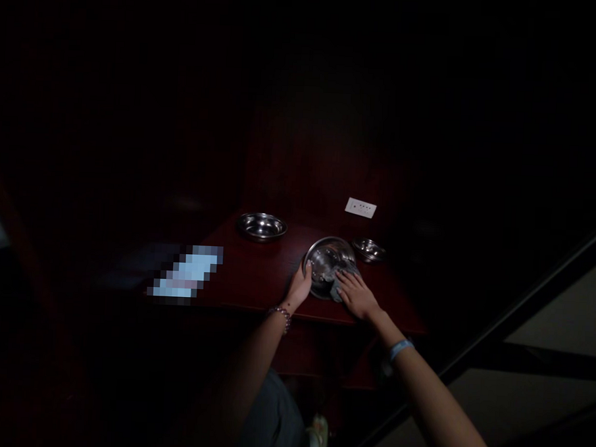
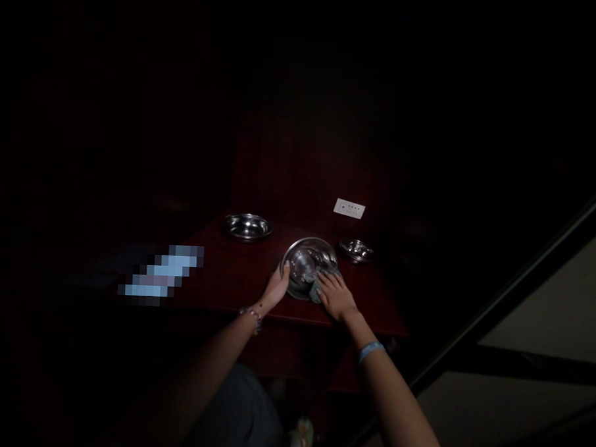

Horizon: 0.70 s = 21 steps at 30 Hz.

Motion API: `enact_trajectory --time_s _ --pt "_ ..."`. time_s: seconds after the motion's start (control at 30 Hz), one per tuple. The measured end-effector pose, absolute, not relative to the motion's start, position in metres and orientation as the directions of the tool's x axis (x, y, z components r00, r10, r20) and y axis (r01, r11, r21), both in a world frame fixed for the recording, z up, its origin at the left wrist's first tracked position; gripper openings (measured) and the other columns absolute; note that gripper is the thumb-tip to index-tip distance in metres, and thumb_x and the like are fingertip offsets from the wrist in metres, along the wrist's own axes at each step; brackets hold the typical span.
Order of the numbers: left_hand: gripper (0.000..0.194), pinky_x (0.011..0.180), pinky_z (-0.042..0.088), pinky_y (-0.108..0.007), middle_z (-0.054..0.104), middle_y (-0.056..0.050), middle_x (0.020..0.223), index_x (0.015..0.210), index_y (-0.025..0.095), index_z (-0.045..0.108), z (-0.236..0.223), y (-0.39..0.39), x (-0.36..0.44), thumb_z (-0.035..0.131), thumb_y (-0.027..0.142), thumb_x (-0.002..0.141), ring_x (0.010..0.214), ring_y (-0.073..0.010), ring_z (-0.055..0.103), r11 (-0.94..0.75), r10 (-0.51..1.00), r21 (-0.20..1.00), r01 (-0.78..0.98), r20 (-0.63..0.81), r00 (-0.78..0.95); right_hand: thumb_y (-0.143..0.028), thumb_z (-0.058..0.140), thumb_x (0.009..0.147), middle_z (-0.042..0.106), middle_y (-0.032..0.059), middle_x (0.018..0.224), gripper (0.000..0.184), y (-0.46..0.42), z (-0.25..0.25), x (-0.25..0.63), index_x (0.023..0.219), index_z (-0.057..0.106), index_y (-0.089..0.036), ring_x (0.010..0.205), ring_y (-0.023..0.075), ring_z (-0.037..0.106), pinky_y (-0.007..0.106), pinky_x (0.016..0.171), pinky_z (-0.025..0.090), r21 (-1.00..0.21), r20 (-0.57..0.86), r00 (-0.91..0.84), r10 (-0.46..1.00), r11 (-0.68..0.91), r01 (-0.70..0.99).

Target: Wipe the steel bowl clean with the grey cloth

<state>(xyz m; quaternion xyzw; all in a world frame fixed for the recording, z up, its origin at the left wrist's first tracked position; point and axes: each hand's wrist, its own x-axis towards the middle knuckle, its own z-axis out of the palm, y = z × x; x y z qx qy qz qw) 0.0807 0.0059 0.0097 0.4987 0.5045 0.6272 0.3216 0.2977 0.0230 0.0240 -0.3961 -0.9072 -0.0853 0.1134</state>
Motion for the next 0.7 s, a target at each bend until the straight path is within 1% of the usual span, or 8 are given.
enact_trajectory --time_s 0.1,0.2,0.3,0.37,0.43,0.57,0.63,0.7 --pt "0.045 0.105 0.048 -0.036 0.069 -0.015 0.127 0.133 0.015 0.057 0.009 0.007 0.081 0.036 0.04 0.101 0.115 -0.0227 0.067 -0.272 0.907 0.957 0.103 0.291 -0.303 -0.032 0.035 0.103 0.042 0.0067 0.157 0.052 0.035 0.033 0.293 0.152 0.042 -0.018 0.15 0.0235 0.029 0.049 0.126 0.015 0.147 0.361 -0.621 0.696 0.615 0.775" --pt "0.044 0.104 0.049 -0.038 0.07 -0.015 0.124 0.131 0.014 0.058 0.01 0.005 0.082 0.038 0.04 0.101 0.114 -0.0237 0.067 -0.295 0.904 0.951 0.086 0.308 -0.296 -0.024 0.037 0.099 0.041 0.0067 0.158 0.054 0.045 0.043 0.282 0.153 0.04 -0.016 0.15 0.0216 0.031 0.046 0.127 0.014 0.143 0.459 -0.574 0.679 0.581 0.801" --pt "0.045 0.105 0.049 -0.039 0.07 -0.015 0.125 0.132 0.014 0.058 0.012 0.0 0.082 0.038 0.04 0.101 0.115 -0.0244 0.068 -0.326 0.904 0.941 0.089 0.338 -0.264 -0.019 0.033 0.097 0.036 0.0055 0.161 0.058 0.049 0.047 0.272 0.155 0.036 -0.014 0.151 0.0187 0.026 0.041 0.128 0.01 0.119 0.471 -0.519 0.713 0.532 0.839" --pt "0.045 0.106 0.048 -0.039 0.07 -0.014 0.126 0.133 0.014 0.057 0.014 -0.002 0.083 0.038 0.04 0.101 0.116 -0.024 0.067 -0.332 0.904 0.939 0.091 0.344 -0.254 -0.019 0.03 0.097 0.029 0.0048 0.163 0.06 0.048 0.044 0.266 0.157 0.03 -0.013 0.153 0.0173 0.019 0.039 0.128 0.005 0.109 0.433 -0.473 0.767 0.477 0.872" --pt "0.046 0.108 0.047 -0.039 0.069 -0.014 0.129 0.135 0.015 0.055 0.015 -0.003 0.083 0.036 0.04 0.101 0.118 -0.0234 0.066 -0.334 0.905 0.938 0.095 0.347 -0.245 -0.022 0.031 0.097 0.023 0.0057 0.165 0.062 0.043 0.038 0.26 0.158 0.026 -0.011 0.155 0.0188 0.013 0.041 0.127 0.001 0.096 0.38 -0.419 0.824 0.416 0.904" --pt "0.048 0.113 0.041 -0.039 0.064 -0.015 0.137 0.14 0.014 0.05 0.015 -0.001 0.083 0.034 0.037 0.102 0.128 -0.0226 0.06 -0.361 0.898 0.922 0.136 0.384 -0.214 -0.035 0.031 0.1 0.009 0.0077 0.167 0.067 0.026 0.022 0.244 0.159 0.016 -0.008 0.155 0.0225 0.004 0.046 0.126 0.0 0.029 0.112 -0.269 0.956 0.268 0.963" --pt "0.049 0.114 0.04 -0.038 0.062 -0.016 0.139 0.142 0.014 0.048 0.014 -0.001 0.083 0.033 0.037 0.102 0.129 -0.022 0.059 -0.367 0.898 0.918 0.153 0.392 -0.201 -0.039 0.023 0.102 0.003 0.0069 0.167 0.066 0.015 0.017 0.238 0.16 0.009 -0.01 0.155 0.0205 -0.001 0.046 0.126 0.0 -0.021 -0.002 -0.239 0.971 0.239 0.971" --pt "0.05 0.113 0.04 -0.036 0.062 -0.015 0.139 0.143 0.014 0.047 0.014 -0.001 0.083 0.031 0.037 0.102 0.127 -0.021 0.06 -0.363 0.901 0.917 0.164 0.39 -0.191 -0.039 0.016 0.104 0.002 0.0078 0.167 0.064 0.004 0.014 0.233 0.16 0.008 -0.011 0.155 0.0194 -0.002 0.047 0.125 0.0 -0.098 -0.037 -0.277 0.96 0.272 0.957"
